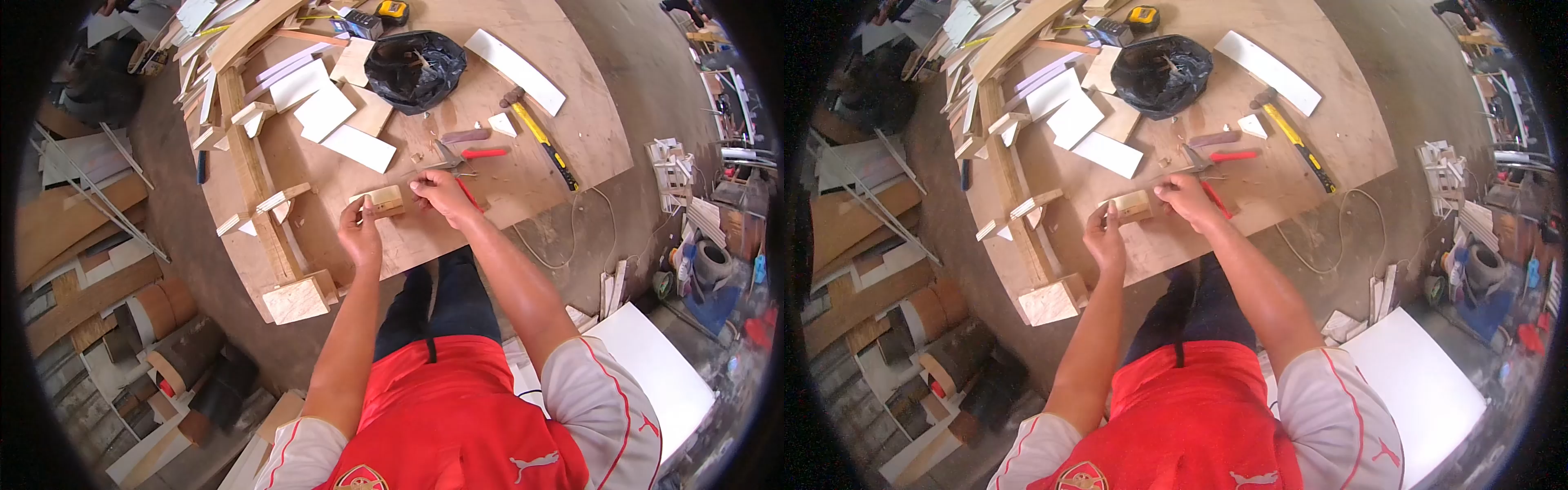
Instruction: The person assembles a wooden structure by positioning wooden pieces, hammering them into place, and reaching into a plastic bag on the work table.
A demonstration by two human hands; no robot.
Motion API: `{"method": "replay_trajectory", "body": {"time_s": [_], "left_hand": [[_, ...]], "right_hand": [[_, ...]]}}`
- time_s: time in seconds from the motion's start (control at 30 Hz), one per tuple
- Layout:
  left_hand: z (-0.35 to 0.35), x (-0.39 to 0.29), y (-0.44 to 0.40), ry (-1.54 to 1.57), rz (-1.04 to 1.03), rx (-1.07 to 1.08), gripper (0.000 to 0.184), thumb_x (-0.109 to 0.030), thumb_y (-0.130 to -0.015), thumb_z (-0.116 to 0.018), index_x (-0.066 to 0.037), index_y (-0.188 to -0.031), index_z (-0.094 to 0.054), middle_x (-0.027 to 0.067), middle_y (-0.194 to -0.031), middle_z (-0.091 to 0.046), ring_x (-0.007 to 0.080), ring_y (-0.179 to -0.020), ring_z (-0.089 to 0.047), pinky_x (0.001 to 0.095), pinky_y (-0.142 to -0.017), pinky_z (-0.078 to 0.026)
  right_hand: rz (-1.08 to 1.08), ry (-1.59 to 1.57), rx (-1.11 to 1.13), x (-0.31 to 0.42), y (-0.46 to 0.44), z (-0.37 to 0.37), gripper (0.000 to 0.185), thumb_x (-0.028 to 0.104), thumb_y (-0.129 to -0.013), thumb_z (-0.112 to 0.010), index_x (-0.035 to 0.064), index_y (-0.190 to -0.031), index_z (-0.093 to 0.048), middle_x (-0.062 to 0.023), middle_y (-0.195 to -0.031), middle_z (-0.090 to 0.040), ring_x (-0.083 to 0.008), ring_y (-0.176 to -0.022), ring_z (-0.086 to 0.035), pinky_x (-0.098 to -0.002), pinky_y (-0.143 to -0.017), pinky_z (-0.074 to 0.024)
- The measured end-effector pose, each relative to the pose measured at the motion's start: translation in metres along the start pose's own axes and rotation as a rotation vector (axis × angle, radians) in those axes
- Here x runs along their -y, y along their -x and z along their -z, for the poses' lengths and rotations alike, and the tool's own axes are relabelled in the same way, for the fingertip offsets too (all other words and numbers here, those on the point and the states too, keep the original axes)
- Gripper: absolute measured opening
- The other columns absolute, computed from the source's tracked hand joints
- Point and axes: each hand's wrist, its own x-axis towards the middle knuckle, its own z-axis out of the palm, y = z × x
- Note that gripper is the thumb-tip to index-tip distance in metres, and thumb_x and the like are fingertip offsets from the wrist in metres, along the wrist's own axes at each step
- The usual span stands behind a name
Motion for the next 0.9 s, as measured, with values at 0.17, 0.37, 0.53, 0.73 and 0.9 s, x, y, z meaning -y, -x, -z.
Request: {"method": "replay_trajectory", "body": {"time_s": [0.17,0.37,0.53,0.73,0.9], "left_hand": [[-0.004,-0.014,-0.005,0.057,0.054,-0.054,0.032,-0.024,-0.099,-0.073,0.005,-0.111,-0.074,0.0070,-0.092,-0.070,0.0112,-0.078,-0.060,0.0288,-0.071,-0.051],[-0.027,-0.076,-0.028,-0.191,-0.223,0.034,0.022,-0.019,-0.096,-0.073,0.001,-0.106,-0.076,0.0123,-0.099,-0.073,0.0218,-0.085,-0.065,0.0342,-0.075,-0.053],[-0.083,-0.115,-0.075,-0.365,-0.552,0.144,0.016,-0.012,-0.089,-0.075,-0.004,-0.102,-0.077,0.0117,-0.111,-0.075,0.0331,-0.096,-0.066,0.0413,-0.090,-0.052],[-0.158,-0.129,-0.122,-0.441,-0.727,0.234,0.021,-0.015,-0.084,-0.077,-0.006,-0.103,-0.077,0.0104,-0.114,-0.074,0.0346,-0.102,-0.064,0.0436,-0.089,-0.052],[-0.189,-0.122,-0.132,-0.687,-0.674,0.310,0.029,-0.016,-0.079,-0.078,-0.011,-0.107,-0.077,0.0092,-0.122,-0.069,0.0346,-0.102,-0.062,0.0435,-0.090,-0.053]], "right_hand": [[-0.003,-0.086,-0.047,0.005,0.000,0.013,0.016,0.015,-0.099,-0.067,0.0006,-0.106,-0.069,-0.0022,-0.089,-0.066,-0.0100,-0.069,-0.060,-0.0264,-0.063,-0.0515],[0.160,-0.013,-0.137,0.029,-0.007,0.017,0.010,0.012,-0.099,-0.068,0.0021,-0.101,-0.070,-0.0004,-0.084,-0.067,-0.0073,-0.068,-0.059,-0.0248,-0.063,-0.0506],[0.400,0.207,-0.295,0.063,-0.047,0.027,0.011,0.009,-0.095,-0.070,-0.0012,-0.099,-0.072,-0.0068,-0.086,-0.071,-0.0154,-0.075,-0.065,-0.0313,-0.070,-0.0527],[0.683,0.736,-0.582,0.136,-0.104,0.062,0.011,0.009,-0.089,-0.066,0.0033,-0.096,-0.072,-0.0178,-0.097,-0.070,-0.0413,-0.094,-0.067,-0.0490,-0.083,-0.0538],[0.557,1.086,-0.454,0.152,-0.148,0.090,0.009,0.012,-0.088,-0.067,0.0056,-0.091,-0.073,-0.0180,-0.094,-0.071,-0.0399,-0.091,-0.068,-0.0495,-0.082,-0.0552]]}}
